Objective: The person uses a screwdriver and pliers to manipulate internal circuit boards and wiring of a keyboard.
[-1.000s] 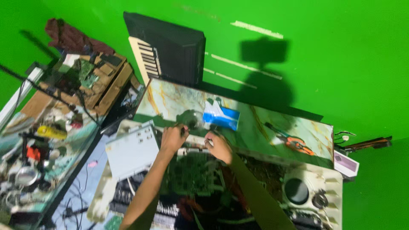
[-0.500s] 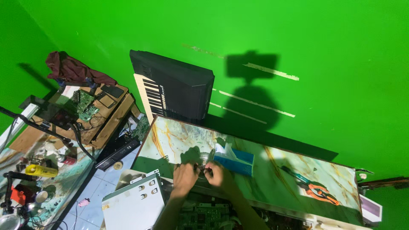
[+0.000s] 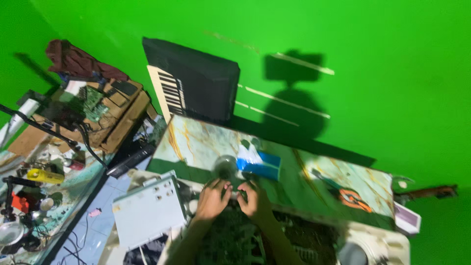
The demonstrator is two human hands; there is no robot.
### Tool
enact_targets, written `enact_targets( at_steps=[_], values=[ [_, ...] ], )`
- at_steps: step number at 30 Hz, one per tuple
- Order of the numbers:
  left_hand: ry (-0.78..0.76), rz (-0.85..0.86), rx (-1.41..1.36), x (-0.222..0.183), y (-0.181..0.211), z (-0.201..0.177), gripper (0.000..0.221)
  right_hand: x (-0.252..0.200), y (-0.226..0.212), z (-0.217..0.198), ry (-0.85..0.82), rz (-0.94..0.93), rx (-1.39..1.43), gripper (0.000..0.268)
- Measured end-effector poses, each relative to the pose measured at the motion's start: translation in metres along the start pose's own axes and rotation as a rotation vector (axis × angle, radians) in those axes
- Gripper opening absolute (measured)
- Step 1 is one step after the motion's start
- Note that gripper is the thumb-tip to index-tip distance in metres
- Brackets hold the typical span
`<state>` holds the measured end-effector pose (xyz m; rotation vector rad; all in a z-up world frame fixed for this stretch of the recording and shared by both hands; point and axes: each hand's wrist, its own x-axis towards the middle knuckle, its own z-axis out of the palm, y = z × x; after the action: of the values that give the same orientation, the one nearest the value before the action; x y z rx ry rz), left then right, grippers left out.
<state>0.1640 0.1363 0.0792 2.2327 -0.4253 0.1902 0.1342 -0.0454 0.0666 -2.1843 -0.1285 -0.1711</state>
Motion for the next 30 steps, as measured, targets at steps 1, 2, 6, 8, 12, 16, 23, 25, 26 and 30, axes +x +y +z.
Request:
enact_targets(
  at_steps=[1, 2, 6, 8, 12, 16, 23, 25, 26, 30],
  values=[
    [0.012, 0.025, 0.004, -0.01, 0.006, 0.002, 0.017, -0.012, -0.006, -0.01, 0.024, -0.045, -0.013, 0.017],
    [0.024, 0.05, 0.008, -0.022, 0.012, 0.005, 0.018, -0.022, -0.01, -0.019, 0.048, -0.09, -0.027, 0.016],
    [-0.117, -0.024, 0.034, -0.069, 0.038, 0.017, 0.02, -0.081, -0.022, -0.046, 0.029, 0.014, -0.034, 0.015],
    [-0.161, -0.088, 0.016, -0.09, 0.057, 0.023, 0.02, -0.106, -0.027, -0.062, 0.096, -0.093, -0.103, 0.015],
    [-0.147, 0.1, -0.053, -0.136, 0.089, 0.047, 0.017, -0.167, -0.017, -0.087, 0.112, -0.06, -0.181, 0.016],
    [-0.092, 0.212, -0.113, -0.17, 0.12, 0.064, 0.017, -0.211, -0.007, -0.112, 0.121, 0.005, -0.223, 0.019],
    [-0.258, 0.235, -0.163, -0.225, 0.151, 0.088, 0.027, -0.278, 0.005, -0.123, 0.04, 0.102, -0.397, 0.037],
    [-0.32, 0.262, -0.076, -0.235, 0.153, 0.093, 0.027, -0.292, 0.01, -0.119, -0.002, 0.125, -0.449, 0.039],
    [-0.351, 0.276, -0.033, -0.243, 0.155, 0.094, 0.027, -0.299, 0.011, -0.115, -0.011, 0.135, -0.463, 0.036],
    [-0.329, 0.3, -0.02, -0.253, 0.154, 0.098, 0.028, -0.312, 0.017, -0.108, -0.013, 0.115, -0.525, 0.036]
  ],
)
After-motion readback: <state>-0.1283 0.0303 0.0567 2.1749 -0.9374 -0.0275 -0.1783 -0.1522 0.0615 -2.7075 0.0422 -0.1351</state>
